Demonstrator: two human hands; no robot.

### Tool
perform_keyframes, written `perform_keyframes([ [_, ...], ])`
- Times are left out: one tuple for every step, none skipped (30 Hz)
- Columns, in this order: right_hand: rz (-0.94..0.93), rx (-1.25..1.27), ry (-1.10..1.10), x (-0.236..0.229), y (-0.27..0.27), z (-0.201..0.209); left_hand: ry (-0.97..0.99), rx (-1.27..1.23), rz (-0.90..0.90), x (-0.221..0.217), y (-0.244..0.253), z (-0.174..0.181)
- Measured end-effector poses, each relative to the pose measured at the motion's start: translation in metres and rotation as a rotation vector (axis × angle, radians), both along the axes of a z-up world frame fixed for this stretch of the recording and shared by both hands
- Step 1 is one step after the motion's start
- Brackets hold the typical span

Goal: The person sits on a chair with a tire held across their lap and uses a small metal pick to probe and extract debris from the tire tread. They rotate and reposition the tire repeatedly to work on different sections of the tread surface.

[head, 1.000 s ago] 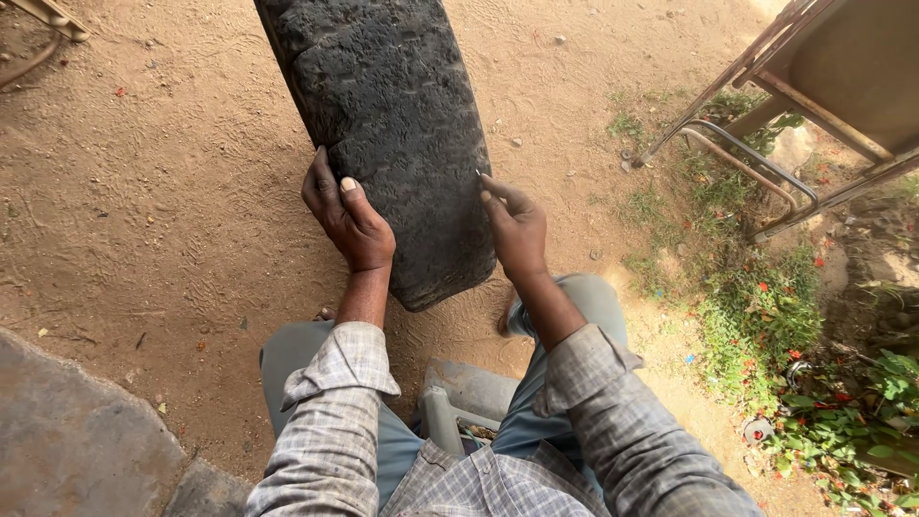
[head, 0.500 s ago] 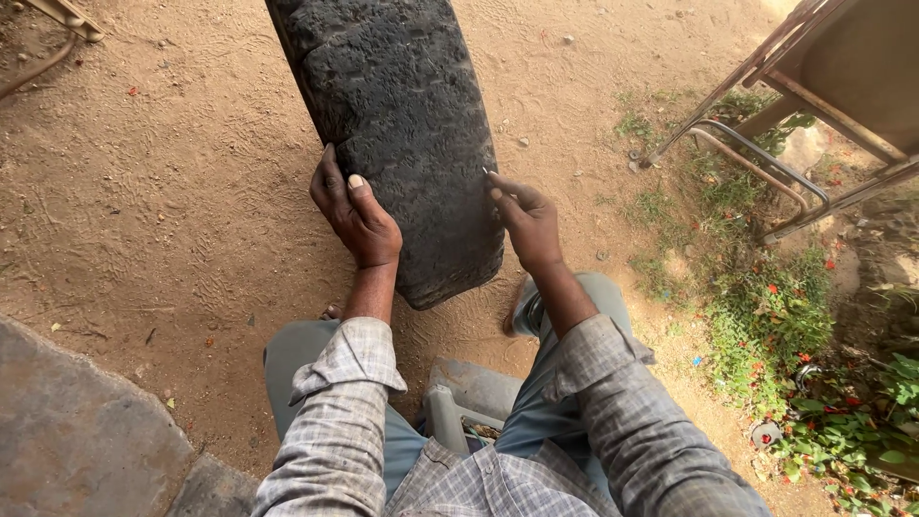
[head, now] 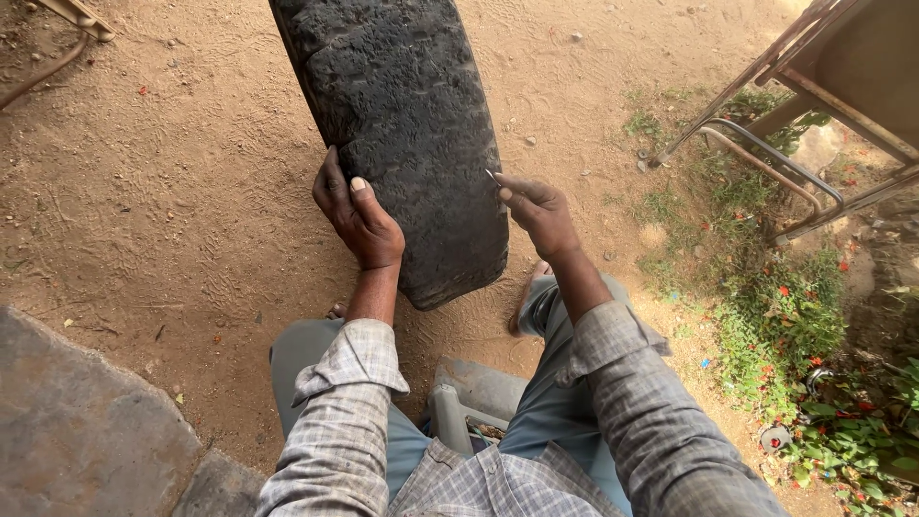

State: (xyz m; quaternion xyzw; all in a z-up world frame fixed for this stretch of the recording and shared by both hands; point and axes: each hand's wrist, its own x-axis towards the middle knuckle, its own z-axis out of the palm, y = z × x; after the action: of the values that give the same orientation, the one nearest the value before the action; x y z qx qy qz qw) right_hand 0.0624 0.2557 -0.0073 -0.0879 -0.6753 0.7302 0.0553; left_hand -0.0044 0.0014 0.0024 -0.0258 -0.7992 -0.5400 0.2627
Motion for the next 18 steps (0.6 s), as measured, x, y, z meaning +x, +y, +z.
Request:
perform_keyframes([
  [0.001,-0.001,-0.001,0.0,-0.001,-0.001,-0.001,-0.001,0.001,0.0,0.0,0.0],
  [0.003,-0.015,0.013,0.0,-0.002,-0.002,0.002,-0.013,0.005,0.0,0.0,0.0],
  [0.005,-0.029,0.027,0.0,-0.003,-0.002,0.005,-0.025,0.009,0.0,-0.001,0.0],
  [0.007,-0.03,0.026,0.0,-0.004,-0.003,0.005,-0.026,0.011,0.0,-0.001,-0.001],
  [-0.015,-0.024,0.012,0.001,-0.006,-0.004,0.004,-0.036,0.014,-0.001,-0.001,-0.003],
  [-0.038,-0.016,-0.001,0.001,-0.007,-0.004,0.003,-0.045,0.016,-0.002,-0.001,-0.003],
  [-0.038,-0.017,0.0,0.001,-0.007,-0.006,0.004,-0.046,0.017,-0.001,0.0,-0.002],
  [-0.041,-0.029,0.019,0.001,-0.008,-0.008,0.005,-0.025,0.005,0.0,0.0,0.0],
  [-0.044,-0.041,0.039,0.0,-0.009,-0.01,0.006,-0.004,-0.006,0.001,0.001,0.002],
  [-0.044,-0.041,0.039,0.001,-0.01,-0.011,0.006,-0.004,-0.005,0.0,0.001,0.001],
  [-0.063,-0.057,0.028,0.002,-0.012,-0.012,0.009,-0.01,-0.004,0.0,0.001,0.001],
  [-0.083,-0.072,0.018,0.002,-0.013,-0.012,0.011,-0.014,-0.003,0.0,0.002,0.0],
  [-0.083,-0.072,0.018,0.002,-0.014,-0.012,0.011,-0.014,-0.003,-0.001,0.002,-0.001],
  [-0.092,-0.093,0.023,0.002,-0.015,-0.012,0.01,-0.024,0.003,-0.001,0.001,-0.001],
  [-0.101,-0.115,0.028,0.003,-0.017,-0.012,0.009,-0.034,0.009,-0.002,0.001,-0.002],
  [-0.1,-0.115,0.03,0.003,-0.018,-0.012,0.011,-0.034,0.01,-0.001,0.001,-0.001],
  [-0.111,-0.159,0.04,0.003,-0.019,-0.013,0.005,-0.031,0.01,-0.001,0.001,0.0],
  [-0.121,-0.204,0.051,0.003,-0.02,-0.013,-0.001,-0.027,0.011,0.0,0.001,0.001],
])
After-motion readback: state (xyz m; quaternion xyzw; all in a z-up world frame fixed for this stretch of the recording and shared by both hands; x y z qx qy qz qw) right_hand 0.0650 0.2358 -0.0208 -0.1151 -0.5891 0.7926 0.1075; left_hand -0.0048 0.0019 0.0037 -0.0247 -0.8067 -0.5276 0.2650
